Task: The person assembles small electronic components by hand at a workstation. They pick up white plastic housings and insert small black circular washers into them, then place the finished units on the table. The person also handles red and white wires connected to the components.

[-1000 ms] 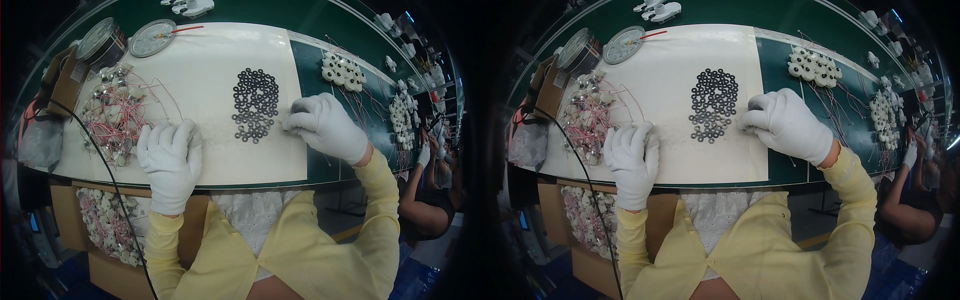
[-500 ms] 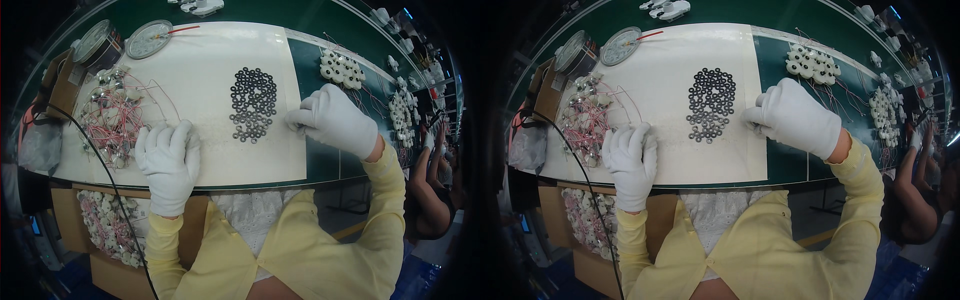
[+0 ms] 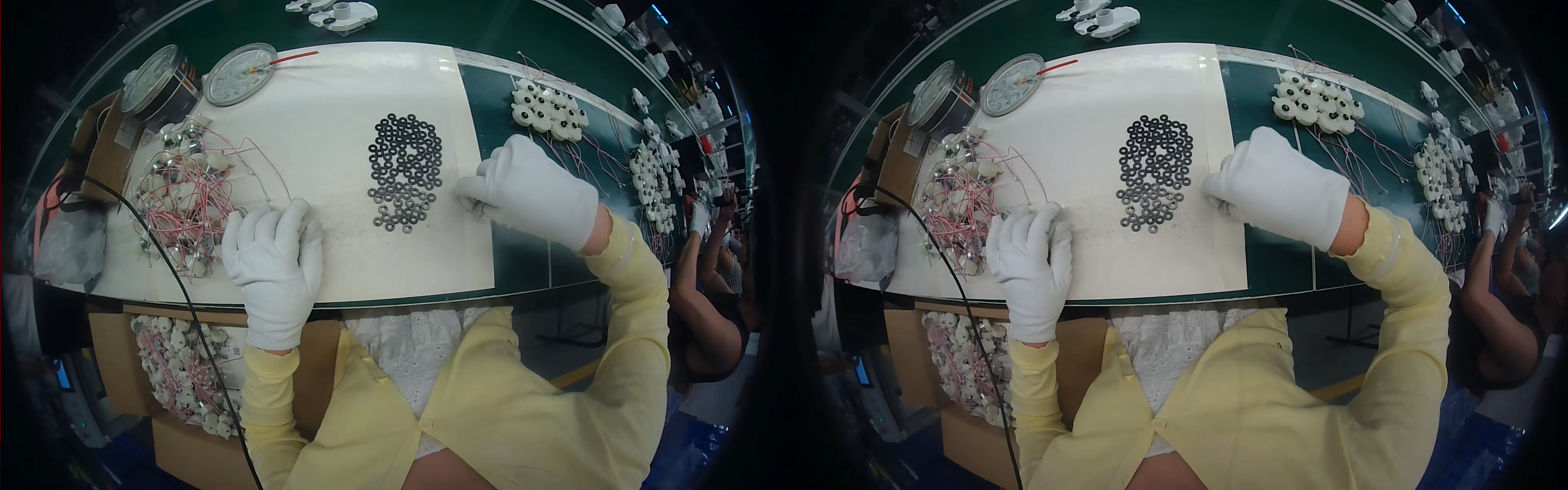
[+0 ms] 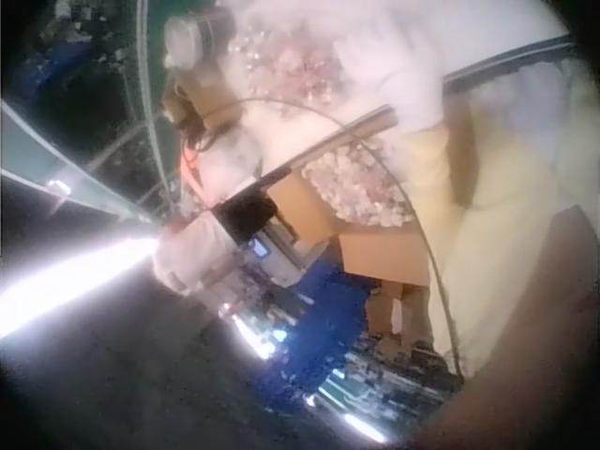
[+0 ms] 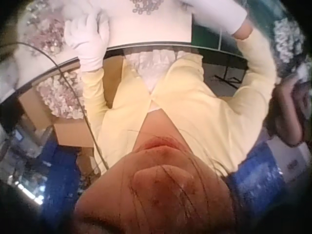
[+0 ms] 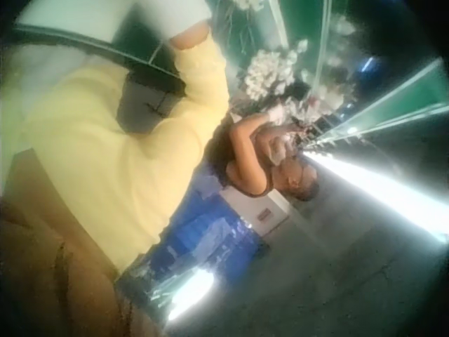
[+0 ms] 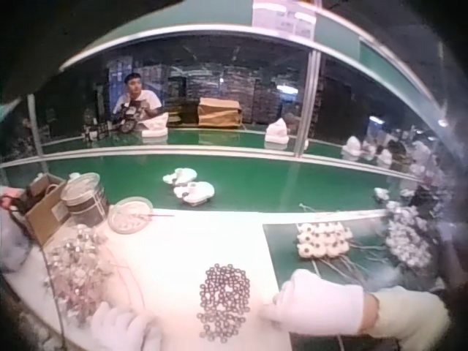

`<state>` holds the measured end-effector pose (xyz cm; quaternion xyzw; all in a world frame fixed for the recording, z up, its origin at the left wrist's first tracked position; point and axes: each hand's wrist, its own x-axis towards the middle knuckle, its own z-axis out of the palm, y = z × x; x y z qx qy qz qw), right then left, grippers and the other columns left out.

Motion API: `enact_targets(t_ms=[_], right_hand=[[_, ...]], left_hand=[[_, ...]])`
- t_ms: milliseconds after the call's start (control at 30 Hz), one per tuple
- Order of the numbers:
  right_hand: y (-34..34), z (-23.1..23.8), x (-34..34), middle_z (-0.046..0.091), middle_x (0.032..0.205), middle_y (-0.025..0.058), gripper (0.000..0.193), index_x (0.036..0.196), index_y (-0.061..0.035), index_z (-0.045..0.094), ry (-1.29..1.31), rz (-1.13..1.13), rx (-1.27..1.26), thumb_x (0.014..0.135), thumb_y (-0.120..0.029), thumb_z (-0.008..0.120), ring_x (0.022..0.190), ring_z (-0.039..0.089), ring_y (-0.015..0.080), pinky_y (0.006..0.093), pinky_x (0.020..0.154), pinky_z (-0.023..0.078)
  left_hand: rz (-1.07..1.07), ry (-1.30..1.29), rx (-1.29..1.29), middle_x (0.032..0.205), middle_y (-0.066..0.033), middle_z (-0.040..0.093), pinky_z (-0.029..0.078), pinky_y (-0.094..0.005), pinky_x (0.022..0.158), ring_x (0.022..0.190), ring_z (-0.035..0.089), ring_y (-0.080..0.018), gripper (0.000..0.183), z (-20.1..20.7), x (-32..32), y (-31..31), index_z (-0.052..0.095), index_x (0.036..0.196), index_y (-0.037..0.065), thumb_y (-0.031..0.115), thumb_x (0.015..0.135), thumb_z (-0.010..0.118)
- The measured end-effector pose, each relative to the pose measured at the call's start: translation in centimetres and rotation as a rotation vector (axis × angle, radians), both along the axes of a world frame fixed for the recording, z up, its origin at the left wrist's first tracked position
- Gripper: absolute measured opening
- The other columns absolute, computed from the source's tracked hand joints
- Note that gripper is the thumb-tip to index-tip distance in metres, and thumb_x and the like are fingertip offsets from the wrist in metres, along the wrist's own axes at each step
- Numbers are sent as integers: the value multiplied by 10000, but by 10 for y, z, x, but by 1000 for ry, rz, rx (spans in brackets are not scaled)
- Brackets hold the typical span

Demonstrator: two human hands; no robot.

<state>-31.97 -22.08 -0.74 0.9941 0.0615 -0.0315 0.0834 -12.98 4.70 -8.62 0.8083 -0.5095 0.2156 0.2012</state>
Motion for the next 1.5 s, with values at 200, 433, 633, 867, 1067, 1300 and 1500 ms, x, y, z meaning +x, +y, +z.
enact_targets(t_ms=[200,433,633,867,1067,1300,1500], right_hand=[[-1,-9,-5,617,702,22,133,922,-152,676,-74,-104,231,815,-217,720,682,613,232,369,698,426],[-2,-37,-49,674,955,-19,284,1133,-199,669,-392,-114,-123,872,-106,606,779,596,169,348,722,435],[3,5,-88,715,970,27,206,915,-138,741,-113,-206,230,733,-79,663,902,685,249,388,789,496],[7,-3,-49,698,787,58,351,1007,-105,720,-407,-477,233,817,-391,795,682,680,277,392,643,510],[-12,-7,-51,699,787,61,375,1024,-103,740,-234,-464,231,796,-396,794,734,697,281,392,677,522],[-106,55,-91,720,949,97,295,1167,-180,748,-639,-750,110,908,-316,704,825,701,290,406,754,570],[-237,7,-112,740,989,139,286,1205,-129,730,-361,-924,137,929,-160,665,864,711,321,397,793,566]], left_hand=[[0,-17,-26,1048,-68,669,402,-513,1077,1106,622,-307,334,-1,0,-2,662,1211,118,152,886,732],[-19,-27,-29,1061,-69,674,393,-515,1088,1112,620,-300,323,-4,0,-2,659,1212,120,143,895,721],[-20,-22,-8,1067,-79,669,390,-541,1093,1113,618,-307,316,-4,0,1,653,1223,118,152,914,710],[-12,-55,-3,1096,-86,667,390,-544,1097,1122,617,-301,311,-3,-1,-2,656,1223,115,162,920,707],[-35,-72,-19,1053,-90,662,396,-543,1081,1110,613,-318,330,-8,1,-3,663,1216,126,189,896,714],[-11,-84,-26,1051,-98,660,408,-534,1075,1100,617,-307,366,-6,1,3,661,1228,117,171,876,744],[-113,-102,-114,1127,-75,643,399,-549,1099,1133,594,-293,409,-12,5,6,654,1243,124,171,854,770]])
